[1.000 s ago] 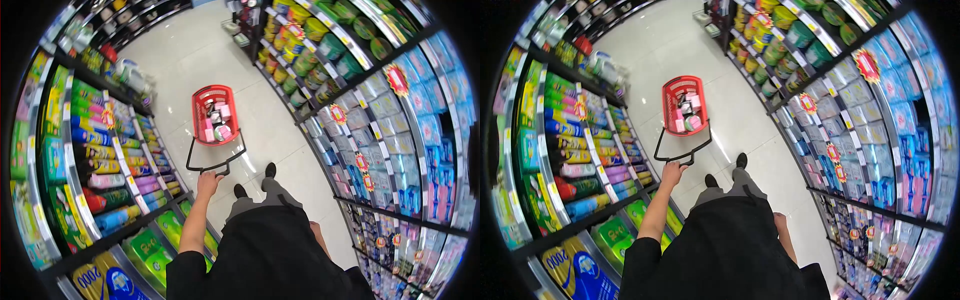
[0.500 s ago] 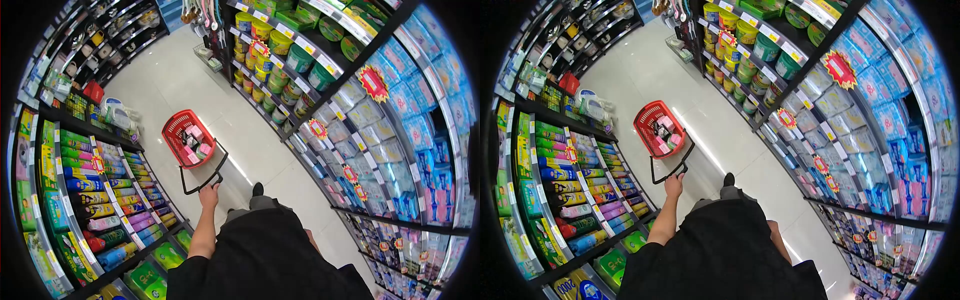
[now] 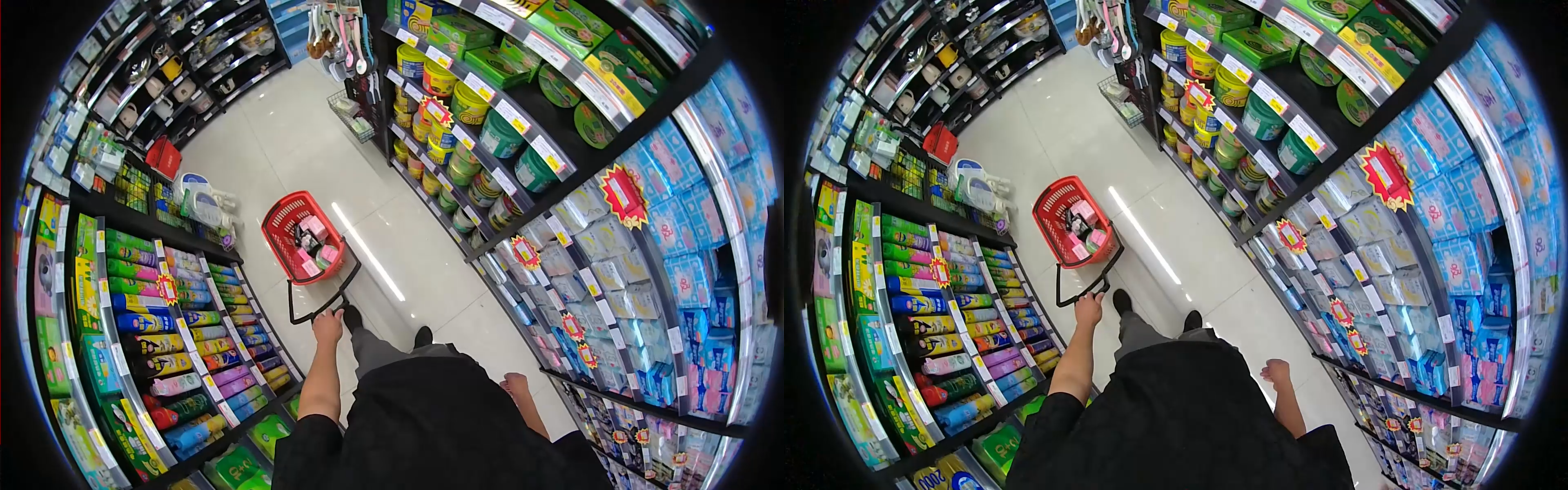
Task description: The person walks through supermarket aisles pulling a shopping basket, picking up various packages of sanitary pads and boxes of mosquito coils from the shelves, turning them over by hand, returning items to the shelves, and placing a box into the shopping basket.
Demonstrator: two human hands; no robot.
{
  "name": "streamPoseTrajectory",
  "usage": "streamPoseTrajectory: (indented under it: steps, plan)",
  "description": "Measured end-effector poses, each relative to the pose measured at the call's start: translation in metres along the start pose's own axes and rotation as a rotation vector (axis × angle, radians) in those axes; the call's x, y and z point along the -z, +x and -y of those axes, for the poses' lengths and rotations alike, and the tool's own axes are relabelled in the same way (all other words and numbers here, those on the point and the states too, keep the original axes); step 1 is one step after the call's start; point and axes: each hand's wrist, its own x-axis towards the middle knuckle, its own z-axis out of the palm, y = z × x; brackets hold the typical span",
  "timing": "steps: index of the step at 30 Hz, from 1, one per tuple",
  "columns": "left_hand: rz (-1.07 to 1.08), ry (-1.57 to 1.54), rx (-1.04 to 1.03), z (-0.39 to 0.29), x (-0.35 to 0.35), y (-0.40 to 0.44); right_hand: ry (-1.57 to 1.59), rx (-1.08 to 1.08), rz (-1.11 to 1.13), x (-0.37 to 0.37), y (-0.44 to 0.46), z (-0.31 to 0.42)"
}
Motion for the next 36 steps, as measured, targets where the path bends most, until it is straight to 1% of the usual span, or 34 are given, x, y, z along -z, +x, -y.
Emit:
streamPoseTrajectory:
  steps: [1, 6, 8, 10, 11, 12, 13, 15, 16, 17, 18, 19, 20, 21, 22, 24, 25, 26, 28, 29, 31, 32, 34, 36]
  plan:
    - [0.026, -0.007, -0.014, 0.0, 0.0, 0.004, -0.003, -0.003, -0.005, 0.0, 0.001, -0.002]
    - [0.125, -0.062, -0.107, 0.013, 0.005, 0.033, -0.263, 0.237, 0.07, -0.026, 0.015, 0.009]
    - [0.056, -0.095, -0.138, 0.02, 0.014, 0.043, -0.356, 0.332, 0.1, -0.053, 0.018, 0.013]
    - [0.096, -0.103, -0.16, 0.029, 0.024, 0.058, -0.447, 0.417, 0.125, -0.084, 0.017, 0.015]
    - [0.044, -0.12, -0.219, 0.037, 0.025, 0.065, -0.491, 0.458, 0.139, -0.101, 0.016, 0.017]
    - [0.058, -0.09, -0.233, 0.044, 0.031, 0.072, -0.538, 0.491, 0.153, -0.116, 0.01, 0.017]
    - [0.057, -0.096, -0.227, 0.051, 0.036, 0.08, -0.474, 0.429, 0.099, -0.136, 0.002, 0.028]
    - [0.067, -0.099, -0.241, 0.066, 0.05, 0.096, -0.394, 0.394, 0.041, -0.172, -0.01, 0.045]
    - [0.112, -0.125, -0.239, 0.072, 0.058, 0.104, -0.332, 0.373, -0.002, -0.186, -0.014, 0.058]
    - [0.161, -0.147, -0.231, 0.079, 0.066, 0.112, -0.291, 0.535, -0.046, -0.201, -0.012, 0.056]
    - [0.173, -0.14, -0.23, 0.086, 0.07, 0.119, -0.289, 0.521, -0.045, -0.217, -0.021, 0.068]
    - [0.175, -0.131, -0.233, 0.092, 0.072, 0.124, -0.236, 0.321, -0.135, -0.24, -0.048, 0.103]
    - [0.176, -0.122, -0.239, 0.098, 0.074, 0.128, -0.183, 0.12, -0.224, -0.257, -0.066, 0.121]
    - [0.171, -0.12, -0.239, 0.102, 0.077, 0.135, -0.208, 0.194, -0.266, -0.265, -0.065, 0.117]
    - [0.18, -0.112, -0.243, 0.106, 0.079, 0.141, -0.203, 0.183, -0.267, -0.271, -0.064, 0.112]
    - [0.188, -0.099, -0.251, 0.112, 0.084, 0.154, -0.081, 0.15, -0.186, -0.279, -0.062, 0.099]
    - [0.189, -0.097, -0.256, 0.114, 0.086, 0.159, -0.114, 0.093, -0.171, -0.284, -0.072, 0.106]
    - [0.196, -0.095, -0.256, 0.116, 0.088, 0.164, -0.114, 0.086, -0.173, -0.282, -0.064, 0.092]
    - [0.211, -0.093, -0.244, 0.116, 0.094, 0.176, -0.87, 0.6, -0.145, -0.267, -0.027, 0.033]
    - [0.221, -0.087, -0.245, 0.116, 0.097, 0.182, -0.859, 0.59, -0.154, -0.263, -0.015, 0.011]
    - [0.242, -0.092, -0.257, 0.115, 0.099, 0.196, -1.031, 0.451, -0.155, -0.27, -0.039, 0.032]
    - [0.257, -0.102, -0.256, 0.116, 0.099, 0.203, -0.998, 0.441, -0.176, -0.274, -0.043, 0.029]
    - [0.285, -0.211, -0.333, 0.13, 0.076, 0.235, -0.198, 0.143, -0.271, -0.294, -0.054, 0.03]
    - [0.287, -0.26, -0.368, 0.119, 0.087, 0.255, -0.051, 0.003, -0.335, -0.312, -0.093, 0.081]
